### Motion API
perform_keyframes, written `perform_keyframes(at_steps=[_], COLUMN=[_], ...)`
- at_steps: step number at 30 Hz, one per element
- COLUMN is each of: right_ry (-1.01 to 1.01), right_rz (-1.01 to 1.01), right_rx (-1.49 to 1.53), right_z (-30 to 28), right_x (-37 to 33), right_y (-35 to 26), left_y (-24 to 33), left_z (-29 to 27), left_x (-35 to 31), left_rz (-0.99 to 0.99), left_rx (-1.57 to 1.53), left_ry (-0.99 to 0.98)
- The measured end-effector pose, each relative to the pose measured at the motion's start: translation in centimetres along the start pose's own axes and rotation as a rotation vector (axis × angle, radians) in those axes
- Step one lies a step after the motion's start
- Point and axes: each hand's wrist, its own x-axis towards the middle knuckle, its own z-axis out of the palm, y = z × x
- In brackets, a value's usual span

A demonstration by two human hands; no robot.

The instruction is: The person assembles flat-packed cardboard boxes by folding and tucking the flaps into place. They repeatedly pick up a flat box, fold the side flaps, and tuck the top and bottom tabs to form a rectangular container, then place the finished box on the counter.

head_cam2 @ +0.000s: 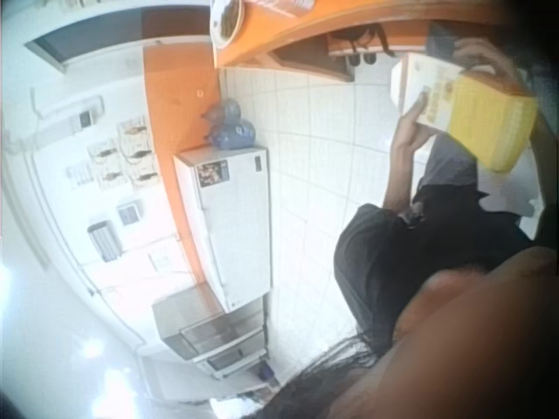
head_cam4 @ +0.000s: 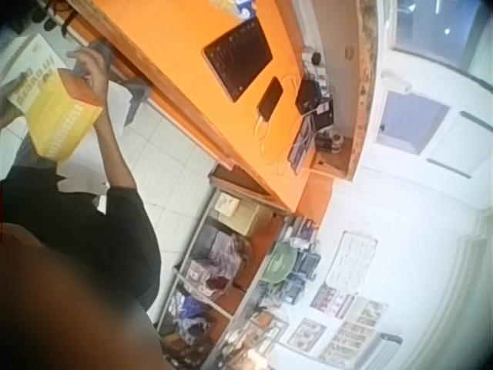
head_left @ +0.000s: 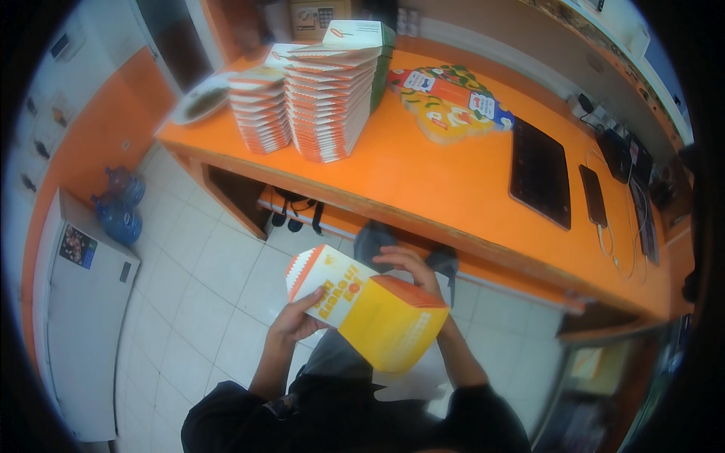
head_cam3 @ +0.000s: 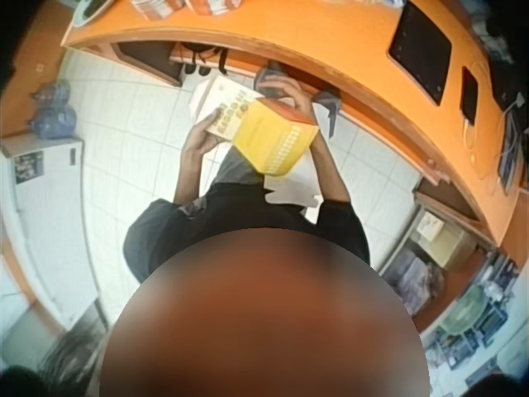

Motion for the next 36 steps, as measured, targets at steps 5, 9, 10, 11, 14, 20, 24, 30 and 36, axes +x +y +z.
perform_keyframes(at_steps=[5,9,10,11,14,20,24,30,36], right_ry=[0.221,0.262,0.248,0.222,0.115,-0.124,-0.068,0.133,0.109], right_rz=[-0.018,0.128,0.178,0.224,0.275,0.331,0.297,0.217,0.277], right_rx=[-0.091,0.403,0.535,0.682,0.667,0.631,0.544,0.31,0.445], right_z=[1.3,2.1,2.2,2.2,1.9,0.6,0.9,0.7,-0.4], right_x=[-0.5,-1.9,-2.3,-2.7,-3.2,-3.5,-3.1,-2.3,-2.4], right_y=[2.8,3.5,3.2,2.8,1.0,-2.8,-2.9,-1.3,-1.0], left_y=[-1.6,-2.6,-2.8,-3.0,-3.6,-5.1,-5.3,-6.0,-2.2], left_z=[1.7,2.9,3.2,3.5,4.3,5.8,5.6,4.8,4.0], left_x=[0.5,0.9,0.9,1.0,1.2,1.6,1.2,1.7,1.1], left_rz=[0.075,0.081,0.087,0.099,0.112,0.32,0.323,0.692,0.561], left_rx=[-0.281,-0.395,-0.386,-0.371,-0.315,0.168,0.613,0.69,0.372], left_ry=[-0.037,-0.088,-0.086,-0.085,0.002,0.37,0.453,0.348,0.108])
